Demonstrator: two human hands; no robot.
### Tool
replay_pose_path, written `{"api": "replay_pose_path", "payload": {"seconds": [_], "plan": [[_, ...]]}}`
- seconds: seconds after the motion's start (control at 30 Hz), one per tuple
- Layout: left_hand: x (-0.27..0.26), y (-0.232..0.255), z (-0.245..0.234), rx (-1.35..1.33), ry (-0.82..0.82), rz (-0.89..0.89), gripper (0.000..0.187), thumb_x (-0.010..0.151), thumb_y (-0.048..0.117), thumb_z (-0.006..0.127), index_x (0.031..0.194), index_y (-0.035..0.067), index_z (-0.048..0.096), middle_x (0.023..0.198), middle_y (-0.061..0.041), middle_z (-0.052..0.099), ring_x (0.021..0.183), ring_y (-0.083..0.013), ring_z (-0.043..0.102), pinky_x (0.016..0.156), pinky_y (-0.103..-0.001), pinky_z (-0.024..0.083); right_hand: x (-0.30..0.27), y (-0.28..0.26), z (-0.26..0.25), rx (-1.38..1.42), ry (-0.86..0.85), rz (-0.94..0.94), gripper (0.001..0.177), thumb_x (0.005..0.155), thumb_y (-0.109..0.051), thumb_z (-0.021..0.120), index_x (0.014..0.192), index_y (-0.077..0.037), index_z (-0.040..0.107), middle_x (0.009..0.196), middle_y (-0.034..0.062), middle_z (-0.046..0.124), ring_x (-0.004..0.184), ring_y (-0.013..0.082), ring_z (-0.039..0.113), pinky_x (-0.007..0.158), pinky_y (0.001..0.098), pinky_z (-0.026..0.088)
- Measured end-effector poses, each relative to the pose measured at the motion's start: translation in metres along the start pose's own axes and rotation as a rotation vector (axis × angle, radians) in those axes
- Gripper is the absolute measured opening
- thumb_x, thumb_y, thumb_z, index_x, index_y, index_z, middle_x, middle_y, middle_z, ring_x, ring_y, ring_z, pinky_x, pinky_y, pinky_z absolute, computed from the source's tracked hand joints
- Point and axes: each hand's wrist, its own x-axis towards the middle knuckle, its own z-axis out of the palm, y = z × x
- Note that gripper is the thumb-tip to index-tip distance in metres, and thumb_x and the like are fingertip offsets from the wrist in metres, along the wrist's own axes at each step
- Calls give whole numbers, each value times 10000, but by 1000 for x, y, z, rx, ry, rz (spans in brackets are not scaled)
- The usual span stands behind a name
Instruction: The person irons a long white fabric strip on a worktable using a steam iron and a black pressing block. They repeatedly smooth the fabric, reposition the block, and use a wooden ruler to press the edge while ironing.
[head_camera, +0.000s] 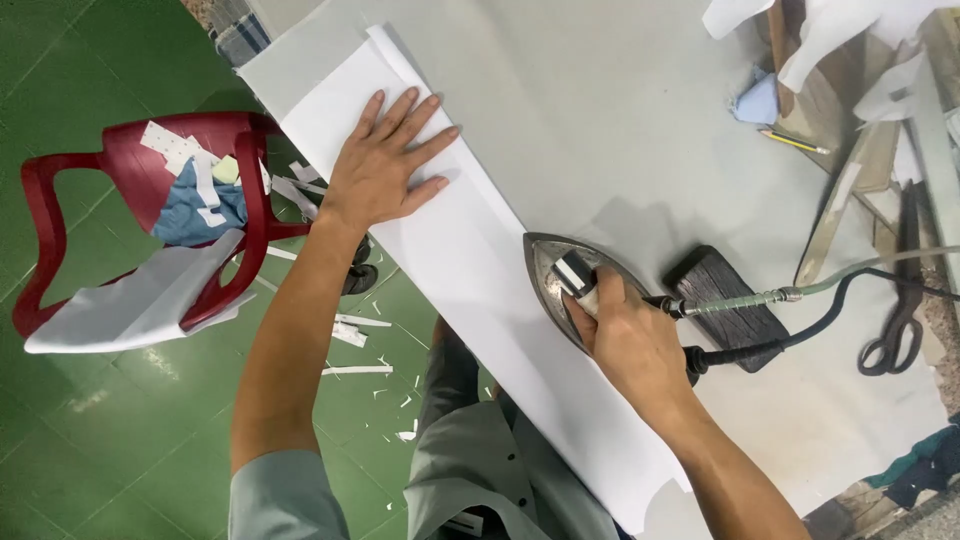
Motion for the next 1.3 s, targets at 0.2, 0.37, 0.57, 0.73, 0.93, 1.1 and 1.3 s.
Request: {"api": "replay_pose_path", "payload": {"seconds": [0.2,0.37,0.57,0.73,0.93,1.1,1.3], "plan": [[5,3,0,-39,-3,-28,515,1091,467,568,1504,167,632,1623,-147,415,1500,-373,352,1244,-549,184,1,-1,-3,37,-11,8,442,990,-420,632,1179,-34,530,793,141,677,525,391,646,381,491,478],[5,4,3,-32,12,-46,502,1086,475,561,1482,182,659,1611,-136,443,1493,-361,378,1251,-529,173,1,-1,-4,31,-18,17,453,987,-427,637,1183,-32,533,775,157,670,509,405,635,383,500,468],[5,2,5,-6,37,-52,489,1080,488,573,1462,203,681,1604,-117,457,1493,-335,379,1254,-513,174,20,-12,-4,31,13,10,451,993,-417,630,1201,-27,542,789,152,682,527,398,651,382,504,493],[3,0,7,5,78,-58,496,1090,516,570,1467,214,685,1617,-92,425,1520,-291,306,1259,-506,174,50,-26,-8,41,2,-12,423,1009,-400,626,1157,-15,529,727,154,635,538,411,637,369,507,462],[1,-1,22,-81,79,-143,487,1010,565,570,1442,349,635,1610,-41,445,1500,-269,348,1247,-517,150,75,-45,-29,-5,-9,-29,392,1011,-369,598,1147,-2,588,681,145,665,578,345,732,517,433,589],[-1,-16,28,-62,111,-162,492,1027,511,536,1485,337,581,1605,-49,447,1496,-268,355,1245,-519,148,79,-54,-42,12,-52,9,392,1002,-356,602,1145,9,588,671,151,670,580,352,735,527,451,593],[-8,-87,2,109,222,-383,503,1087,436,523,1465,120,625,1500,-232,529,1438,-376,411,1187,-572,200,80,-52,-48,177,-123,42,563,981,-487,593,1238,12,555,868,253,711,743,446,746,640,533,593]]}}
